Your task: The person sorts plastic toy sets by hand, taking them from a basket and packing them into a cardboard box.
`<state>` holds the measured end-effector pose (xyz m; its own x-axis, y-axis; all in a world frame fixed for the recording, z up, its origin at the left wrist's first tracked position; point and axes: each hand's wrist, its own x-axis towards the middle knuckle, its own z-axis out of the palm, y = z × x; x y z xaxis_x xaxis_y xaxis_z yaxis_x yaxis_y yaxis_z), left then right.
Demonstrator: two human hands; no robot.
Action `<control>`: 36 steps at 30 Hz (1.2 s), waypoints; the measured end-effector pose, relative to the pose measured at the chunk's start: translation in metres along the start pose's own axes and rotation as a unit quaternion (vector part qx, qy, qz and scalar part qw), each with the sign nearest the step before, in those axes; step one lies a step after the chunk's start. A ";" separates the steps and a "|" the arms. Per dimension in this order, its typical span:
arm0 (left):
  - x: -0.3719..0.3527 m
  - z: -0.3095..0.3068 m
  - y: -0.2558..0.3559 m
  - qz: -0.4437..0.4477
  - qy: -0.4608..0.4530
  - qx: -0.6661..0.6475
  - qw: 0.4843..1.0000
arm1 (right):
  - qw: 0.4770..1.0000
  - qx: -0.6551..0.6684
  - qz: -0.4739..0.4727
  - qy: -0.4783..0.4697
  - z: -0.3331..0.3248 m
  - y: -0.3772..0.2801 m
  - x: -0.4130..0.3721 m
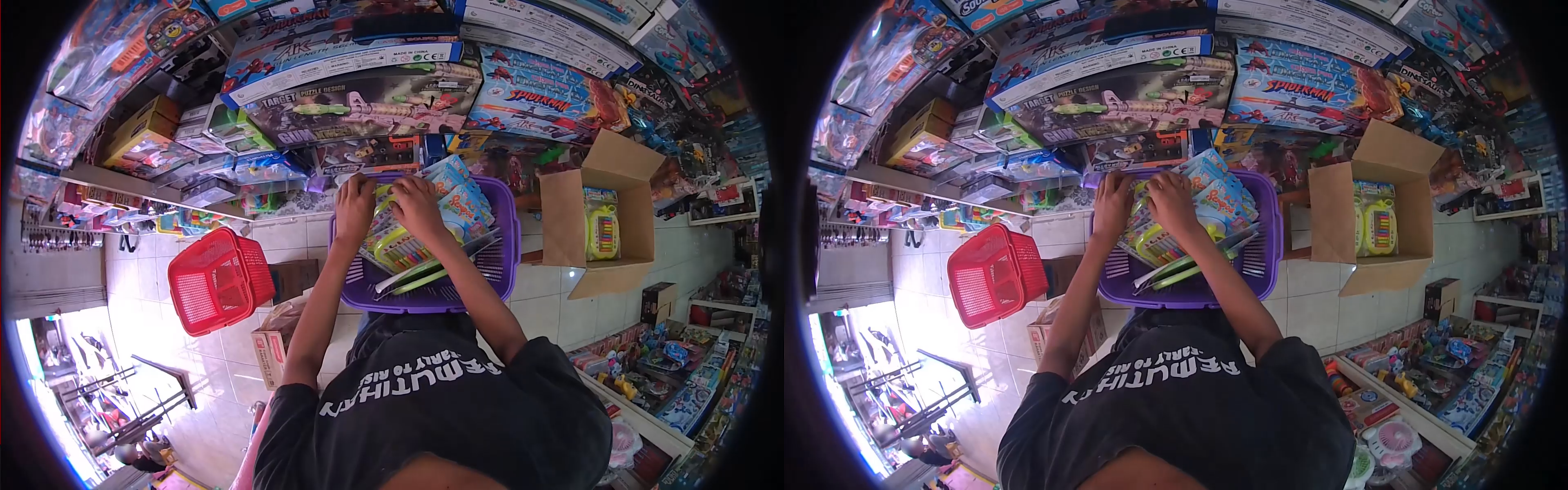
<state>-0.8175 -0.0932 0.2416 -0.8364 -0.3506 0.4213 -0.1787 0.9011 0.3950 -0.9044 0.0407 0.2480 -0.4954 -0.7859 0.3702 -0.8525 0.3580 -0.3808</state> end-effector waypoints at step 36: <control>0.005 -0.058 0.003 -0.149 -0.027 -0.384 0.911 | 0.972 0.185 -0.090 0.111 -0.064 -0.029 0.033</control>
<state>-0.7918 -0.1070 0.2926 -0.8376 -0.5193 0.1694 -0.0045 0.3166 0.9485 -0.9068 0.0366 0.3259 -0.4028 -0.6758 0.6173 -0.8310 -0.0126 -0.5561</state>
